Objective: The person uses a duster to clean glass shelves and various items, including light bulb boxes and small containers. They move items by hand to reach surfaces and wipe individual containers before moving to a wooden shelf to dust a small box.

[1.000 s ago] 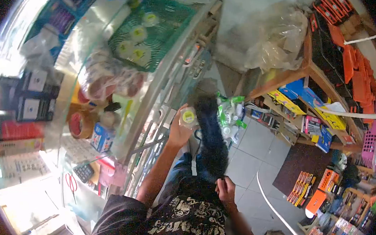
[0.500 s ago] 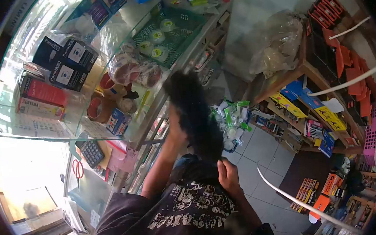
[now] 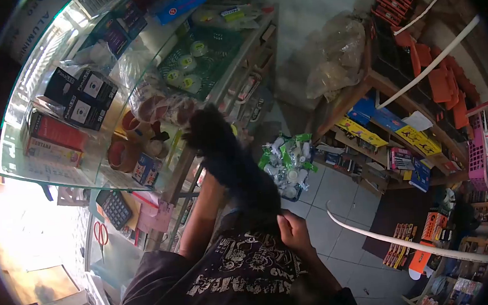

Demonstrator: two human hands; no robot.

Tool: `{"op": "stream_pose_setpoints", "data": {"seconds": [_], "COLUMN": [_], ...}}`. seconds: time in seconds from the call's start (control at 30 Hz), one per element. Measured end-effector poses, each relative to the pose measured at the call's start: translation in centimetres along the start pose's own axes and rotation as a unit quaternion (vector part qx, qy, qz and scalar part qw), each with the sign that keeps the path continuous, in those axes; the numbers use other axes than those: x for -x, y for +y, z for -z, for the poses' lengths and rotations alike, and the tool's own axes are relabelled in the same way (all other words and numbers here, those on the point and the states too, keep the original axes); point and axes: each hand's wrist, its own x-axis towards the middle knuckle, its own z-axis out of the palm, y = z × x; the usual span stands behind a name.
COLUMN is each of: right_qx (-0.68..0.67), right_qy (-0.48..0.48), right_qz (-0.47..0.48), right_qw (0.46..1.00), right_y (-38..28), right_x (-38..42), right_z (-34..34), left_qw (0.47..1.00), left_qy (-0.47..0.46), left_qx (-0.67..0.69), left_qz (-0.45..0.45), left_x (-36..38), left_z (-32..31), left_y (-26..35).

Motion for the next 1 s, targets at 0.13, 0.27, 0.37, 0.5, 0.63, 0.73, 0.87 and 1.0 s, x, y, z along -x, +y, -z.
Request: {"op": "stream_pose_setpoints", "data": {"seconds": [0.13, 0.27, 0.37, 0.5, 0.63, 0.73, 0.87, 1.0], "right_qx": [-0.065, -0.013, -0.073, -0.052, -0.063, -0.063, -0.030, -0.090], "right_qy": [0.029, 0.003, 0.008, 0.000, -0.007, -0.004, -0.039, -0.029], "right_qz": [-0.070, -0.031, -0.066, -0.049, -0.060, -0.056, -0.027, -0.077], "right_qw": [0.995, 0.999, 0.995, 0.997, 0.996, 0.996, 0.998, 0.993], "right_y": [1.1, -0.6, 0.0, 0.0, 0.6, 0.9, -1.0, 0.2], "right_x": [0.8, 0.6, 1.1, 0.8, 1.3, 0.8, 0.4, 0.7], "right_z": [0.3, 0.6, 0.3, 0.4, 0.7, 1.3, 1.9, 1.6], "left_qw": [0.994, 0.984, 0.989, 0.992, 0.981, 0.990, 0.817, 0.693], "left_qy": [-0.064, -0.116, -0.116, -0.103, -0.175, -0.114, -0.521, -0.553], "left_qx": [-0.015, -0.005, 0.063, 0.058, 0.012, 0.032, 0.099, 0.423], "left_qz": [-0.091, -0.134, -0.063, -0.054, -0.077, -0.076, -0.228, -0.190], "left_x": [-1.8, -1.8, -1.0, -1.4, -0.2, 0.1, -6.4, -4.1], "left_z": [3.9, 1.9, 0.2, 0.4, 0.1, -0.7, 5.0, 2.8], "left_y": [0.9, 1.7, 2.5, 3.0, 3.2, 3.3, 1.0, 0.5]}}
